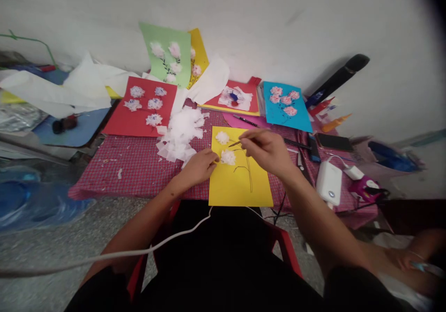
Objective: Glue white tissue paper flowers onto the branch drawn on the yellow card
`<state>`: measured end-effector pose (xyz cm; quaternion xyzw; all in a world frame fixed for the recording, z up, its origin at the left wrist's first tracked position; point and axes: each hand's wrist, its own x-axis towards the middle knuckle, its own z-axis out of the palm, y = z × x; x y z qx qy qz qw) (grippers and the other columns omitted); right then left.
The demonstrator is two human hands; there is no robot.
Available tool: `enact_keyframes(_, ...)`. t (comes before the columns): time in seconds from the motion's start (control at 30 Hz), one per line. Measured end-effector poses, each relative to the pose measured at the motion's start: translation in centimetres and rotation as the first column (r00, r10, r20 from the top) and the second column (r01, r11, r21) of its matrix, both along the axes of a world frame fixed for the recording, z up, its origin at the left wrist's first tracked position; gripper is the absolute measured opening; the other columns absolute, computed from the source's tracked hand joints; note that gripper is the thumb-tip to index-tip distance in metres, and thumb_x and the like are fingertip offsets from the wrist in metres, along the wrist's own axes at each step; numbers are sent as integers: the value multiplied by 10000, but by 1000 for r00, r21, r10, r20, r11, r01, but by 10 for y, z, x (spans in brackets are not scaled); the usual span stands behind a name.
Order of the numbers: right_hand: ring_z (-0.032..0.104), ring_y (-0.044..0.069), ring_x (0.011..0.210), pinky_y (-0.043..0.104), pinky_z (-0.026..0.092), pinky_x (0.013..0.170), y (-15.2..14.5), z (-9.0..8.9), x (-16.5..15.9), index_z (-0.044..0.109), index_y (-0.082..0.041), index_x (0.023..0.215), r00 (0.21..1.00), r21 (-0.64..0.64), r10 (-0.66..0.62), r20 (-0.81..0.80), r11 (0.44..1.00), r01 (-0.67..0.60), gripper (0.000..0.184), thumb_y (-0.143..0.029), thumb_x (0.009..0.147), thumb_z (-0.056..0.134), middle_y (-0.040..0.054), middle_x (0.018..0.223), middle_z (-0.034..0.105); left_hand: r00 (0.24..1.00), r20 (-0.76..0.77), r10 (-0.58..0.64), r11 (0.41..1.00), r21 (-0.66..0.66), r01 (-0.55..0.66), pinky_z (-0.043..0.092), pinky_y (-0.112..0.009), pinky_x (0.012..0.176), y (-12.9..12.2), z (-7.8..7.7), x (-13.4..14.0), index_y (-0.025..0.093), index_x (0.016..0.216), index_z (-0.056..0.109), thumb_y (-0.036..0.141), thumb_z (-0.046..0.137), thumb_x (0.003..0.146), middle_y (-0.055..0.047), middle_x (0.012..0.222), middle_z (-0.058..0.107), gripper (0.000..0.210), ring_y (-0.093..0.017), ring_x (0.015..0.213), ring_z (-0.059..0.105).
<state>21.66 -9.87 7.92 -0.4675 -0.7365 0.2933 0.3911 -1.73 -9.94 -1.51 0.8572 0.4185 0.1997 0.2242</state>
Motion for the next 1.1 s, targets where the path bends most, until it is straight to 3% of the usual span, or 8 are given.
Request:
enact_keyframes(0.13, 618, 127, 589, 276, 499, 567, -47, -38, 29, 710, -210, 934, 932, -138, -240, -270, 968, 209, 123, -319, 891, 670, 10, 804, 695, 1000, 23, -19, 1000, 24, 18, 517, -383, 850, -9, 0, -4, 174, 940, 624, 153, 481, 941, -85, 980, 638, 145, -224, 938, 609)
enact_keyframes(0.27, 632, 151, 664, 291, 509, 627, -86, -89, 44, 700, -207, 959, 905, -206, -354, -235, 928, 310, 111, -291, 910, 646, 10, 789, 685, 994, 110, 9, 997, 75, -17, 526, -400, 917, -17, -5, -4, 189, 974, 596, 106, 448, 933, -94, 1076, 651, 175, -223, 1033, 618)
enact_keyframes(0.37, 632, 158, 683, 298, 509, 654, -97, -109, 47, 696, -213, 984, 889, -177, -399, -225, 914, 365, 115, -285, 925, 628, 8, 800, 687, 983, 156, 93, 992, 74, -105, 517, -437, 987, -14, -7, 1, 201, 1039, 571, 18, 435, 838, -105, 1230, 645, 304, -232, 1148, 612)
enact_keyframes(0.53, 657, 180, 755, 307, 512, 690, -96, -114, 48, 695, -223, 979, 904, -167, -393, -167, 915, 367, 100, -272, 931, 622, 16, 838, 696, 992, 112, 65, 996, 45, -71, 494, -481, 1049, 0, -7, 14, 194, 1208, 538, 0, 435, 752, -115, 1261, 645, 506, -253, 1205, 596)
enact_keyframes(0.77, 649, 167, 798, 301, 504, 738, -94, -110, 50, 676, -239, 965, 934, -76, -338, -119, 940, 331, 91, -199, 928, 604, 5, 892, 689, 992, 119, 30, 999, 39, -35, 459, -489, 1116, 9, -10, 25, 186, 1302, 524, 12, 411, 819, -134, 1377, 597, 526, -241, 1306, 555)
enact_keyframes(0.87, 651, 173, 813, 308, 505, 745, -93, -108, 50, 668, -235, 973, 938, -64, -319, -134, 948, 313, 99, -187, 935, 591, 17, 909, 691, 999, 32, -27, 997, 76, 25, 395, -515, 1178, 10, -4, 27, 193, 1361, 527, 162, 505, 934, -157, 1508, 494, 429, -278, 1419, 453)
enact_keyframes(0.97, 654, 181, 829, 317, 511, 755, -93, -108, 50, 664, -233, 977, 940, -64, -303, -157, 953, 296, 102, -180, 938, 585, 28, 924, 688, 995, -73, -72, 990, 119, 80, 337, -552, 1210, 10, 4, 31, 197, 1372, 556, 364, 606, 948, -173, 1587, 395, 459, -338, 1486, 355)
enact_keyframes(1.1, 654, 181, 847, 321, 512, 770, -93, -108, 51, 659, -236, 985, 942, -59, -295, -163, 956, 289, 118, -157, 935, 587, 30, 935, 685, 984, -110, -140, 973, 167, 157, 305, -583, 1218, 8, 4, 31, 241, 1408, 537, 409, 609, 947, -143, 1646, 300, 495, -359, 1519, 287)
